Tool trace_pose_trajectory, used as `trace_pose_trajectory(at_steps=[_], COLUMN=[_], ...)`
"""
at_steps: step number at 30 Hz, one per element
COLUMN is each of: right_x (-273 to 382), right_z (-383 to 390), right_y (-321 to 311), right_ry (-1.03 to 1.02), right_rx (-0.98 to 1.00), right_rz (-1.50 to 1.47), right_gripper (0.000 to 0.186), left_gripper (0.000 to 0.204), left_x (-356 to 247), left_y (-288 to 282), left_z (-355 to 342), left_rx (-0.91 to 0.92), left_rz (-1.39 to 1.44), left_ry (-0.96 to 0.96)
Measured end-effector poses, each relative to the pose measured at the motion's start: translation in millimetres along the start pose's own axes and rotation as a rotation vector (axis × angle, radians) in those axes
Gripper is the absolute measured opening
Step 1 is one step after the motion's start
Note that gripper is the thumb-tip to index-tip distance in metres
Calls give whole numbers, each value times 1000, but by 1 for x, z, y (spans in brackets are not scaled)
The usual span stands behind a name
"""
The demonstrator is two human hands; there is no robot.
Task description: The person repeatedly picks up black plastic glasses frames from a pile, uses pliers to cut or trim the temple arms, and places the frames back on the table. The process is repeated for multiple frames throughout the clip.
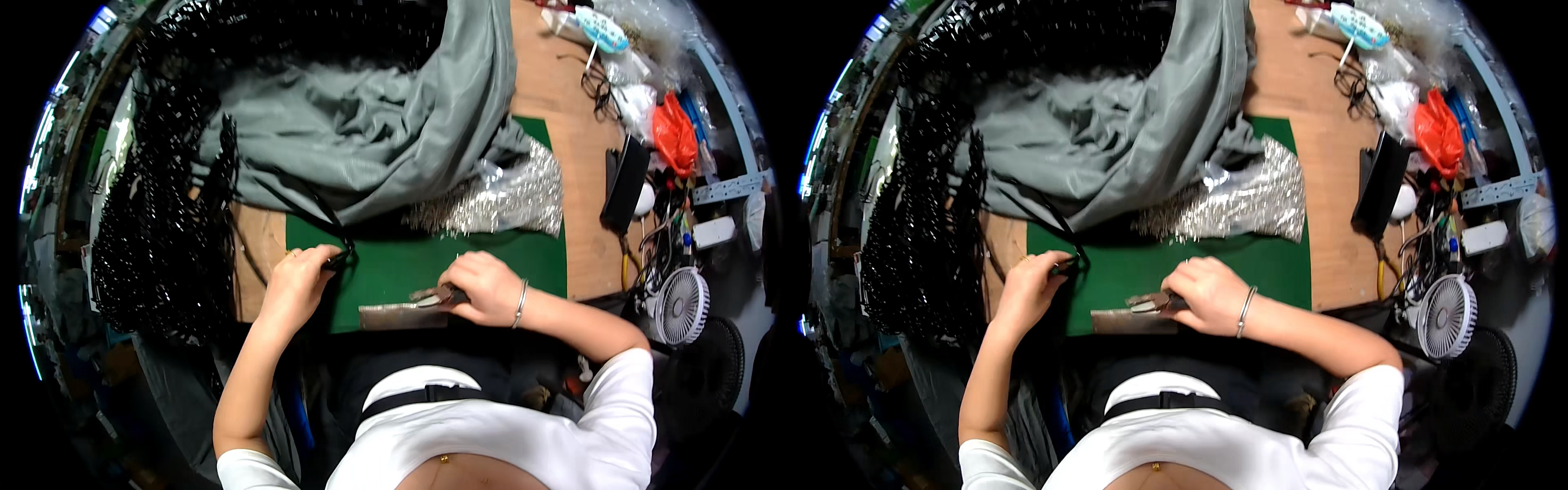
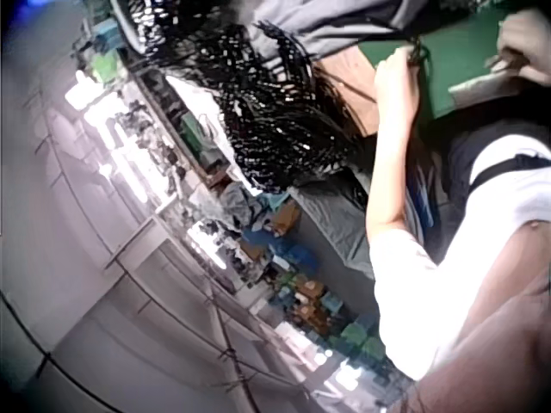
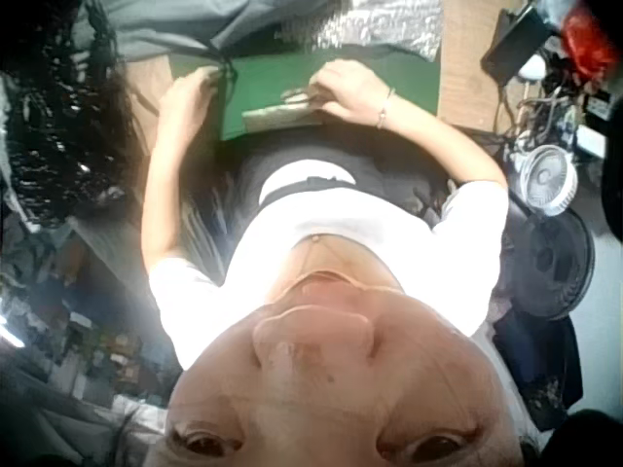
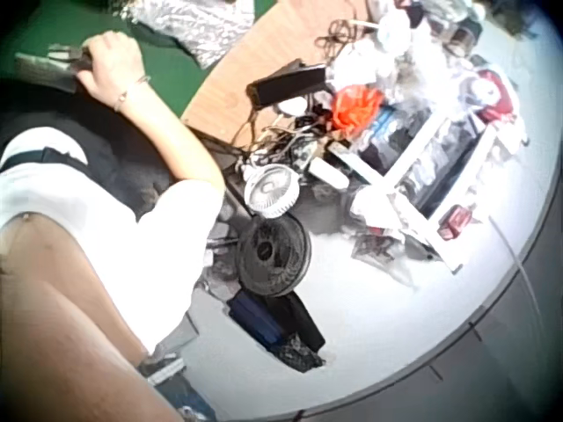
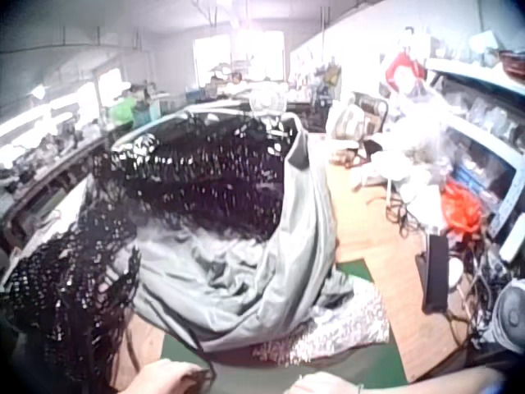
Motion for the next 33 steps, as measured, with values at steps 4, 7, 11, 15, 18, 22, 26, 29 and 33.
trace_pose_trajectory(at_steps=[4,7,11,15,18,22,26,29,33], right_x=[-8,-8,-2,24,-1,-75,-164,-210,-209], right_z=[6,4,-22,-99,-180,-218,-155,-131,-156], right_y=[-6,-13,-44,-119,-146,-158,-202,-205,-224], right_ry=[-17,21,110,-61,-33,431,795,766,483], right_rx=[11,-23,68,-189,-415,-177,-526,-625,-663], right_rz=[-110,-157,-319,-257,33,571,418,327,-179], right_gripper=[24,23,16,12,22,24,25,28,21], left_gripper=[33,43,44,67,73,74,64,55,56], left_x=[19,9,-9,-28,-25,-12,-1,13,20], left_y=[-8,-22,-52,-16,31,25,23,17,-5], left_z=[2,-14,-65,-130,-163,-186,-181,-195,-209], left_rx=[98,118,-74,-77,33,-20,-95,-121,124], left_rz=[-93,-66,-30,-95,-278,-314,-159,-155,38], left_ry=[-1,69,45,466,457,459,416,373,385])
Point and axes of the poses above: each hand's wrist, its own z-axis away from the middle knuckle, its own y-axis out of the palm, x = y × z, the point moved 4 cm from there along -z, towards the middle knuckle, and after that the axes turned 7 degrees about y, right-handed, at the moved point
